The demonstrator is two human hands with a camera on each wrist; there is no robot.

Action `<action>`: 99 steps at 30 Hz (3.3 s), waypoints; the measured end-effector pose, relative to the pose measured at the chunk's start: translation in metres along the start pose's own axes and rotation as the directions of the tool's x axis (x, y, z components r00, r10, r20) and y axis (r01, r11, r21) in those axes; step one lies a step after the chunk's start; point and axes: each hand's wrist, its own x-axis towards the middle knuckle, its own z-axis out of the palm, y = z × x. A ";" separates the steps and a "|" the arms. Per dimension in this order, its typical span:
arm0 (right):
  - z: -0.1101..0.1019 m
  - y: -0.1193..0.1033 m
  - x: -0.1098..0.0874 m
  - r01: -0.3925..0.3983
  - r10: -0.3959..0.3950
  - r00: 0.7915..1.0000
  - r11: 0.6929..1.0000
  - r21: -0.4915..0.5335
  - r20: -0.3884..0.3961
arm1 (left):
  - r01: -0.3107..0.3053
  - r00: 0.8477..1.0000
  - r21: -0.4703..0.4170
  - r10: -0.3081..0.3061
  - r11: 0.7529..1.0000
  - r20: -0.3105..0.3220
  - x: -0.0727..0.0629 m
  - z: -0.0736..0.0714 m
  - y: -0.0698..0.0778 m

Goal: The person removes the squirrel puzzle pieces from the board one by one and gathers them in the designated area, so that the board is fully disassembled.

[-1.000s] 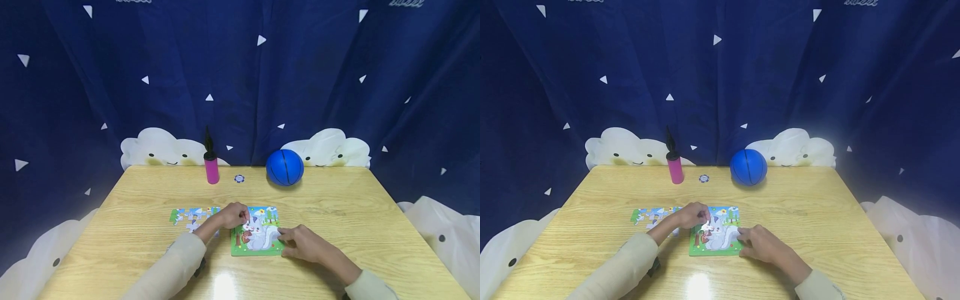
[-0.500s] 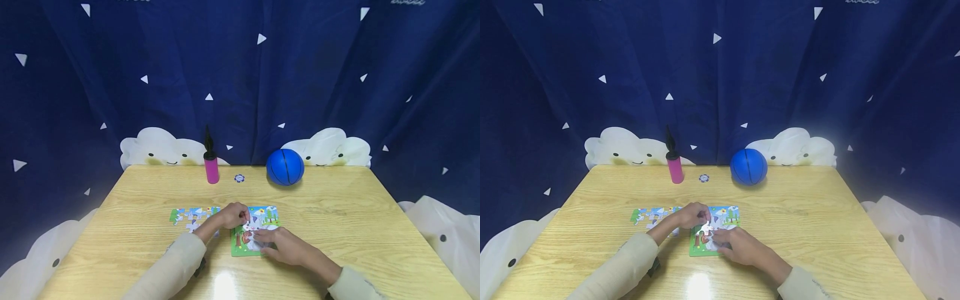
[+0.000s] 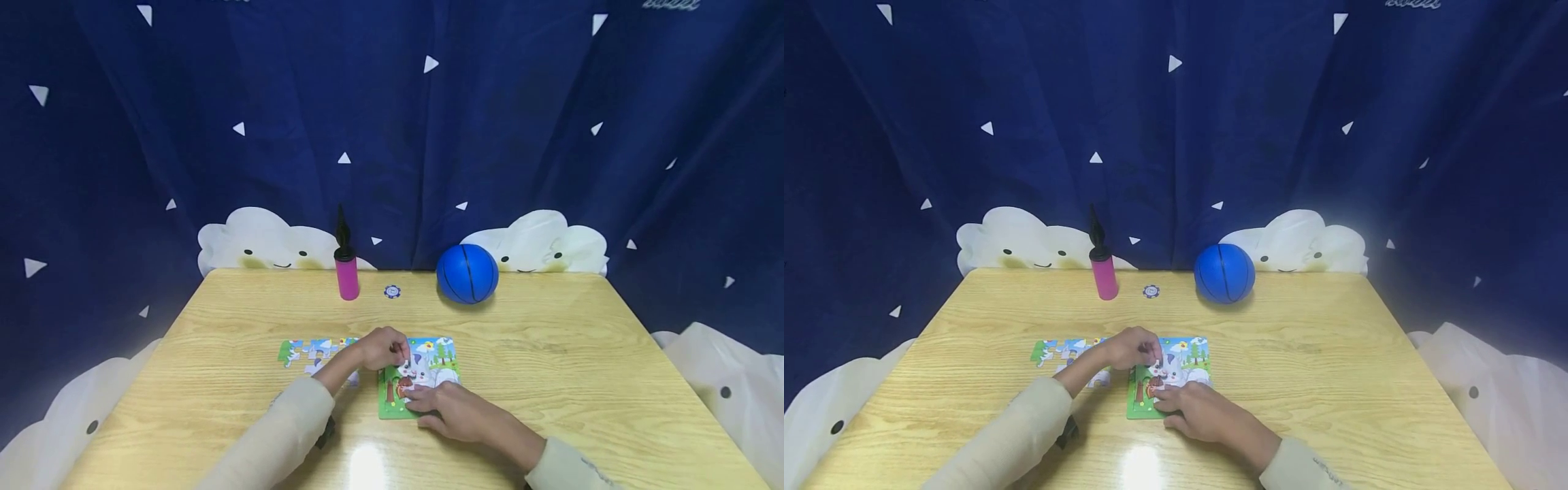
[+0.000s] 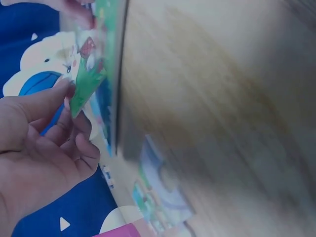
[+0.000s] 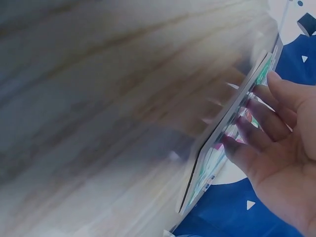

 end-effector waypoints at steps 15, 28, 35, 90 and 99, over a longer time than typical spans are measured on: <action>0.000 0.001 0.001 0.057 -0.059 0.998 0.997 -0.048 -0.030 | -0.047 0.998 0.012 0.047 0.999 -0.046 -0.029 -0.040 -0.006; -0.001 -0.001 0.001 0.059 -0.062 0.998 0.996 -0.066 -0.031 | 0.054 0.991 -0.012 -0.055 0.998 -0.125 -0.082 -0.081 -0.054; 0.000 0.001 0.001 0.067 -0.071 0.996 0.994 -0.083 -0.047 | 0.057 0.992 -0.009 -0.058 0.998 -0.116 -0.106 -0.091 -0.074; -0.017 0.009 0.000 0.034 -0.028 0.999 0.990 0.135 -0.046 | 0.125 0.973 -0.004 -0.123 0.992 -0.194 -0.101 -0.081 -0.078; -0.023 0.024 -0.018 -0.088 0.094 0.994 0.989 0.117 -0.046 | 0.013 0.984 -0.042 -0.021 0.999 -0.178 -0.061 -0.069 -0.042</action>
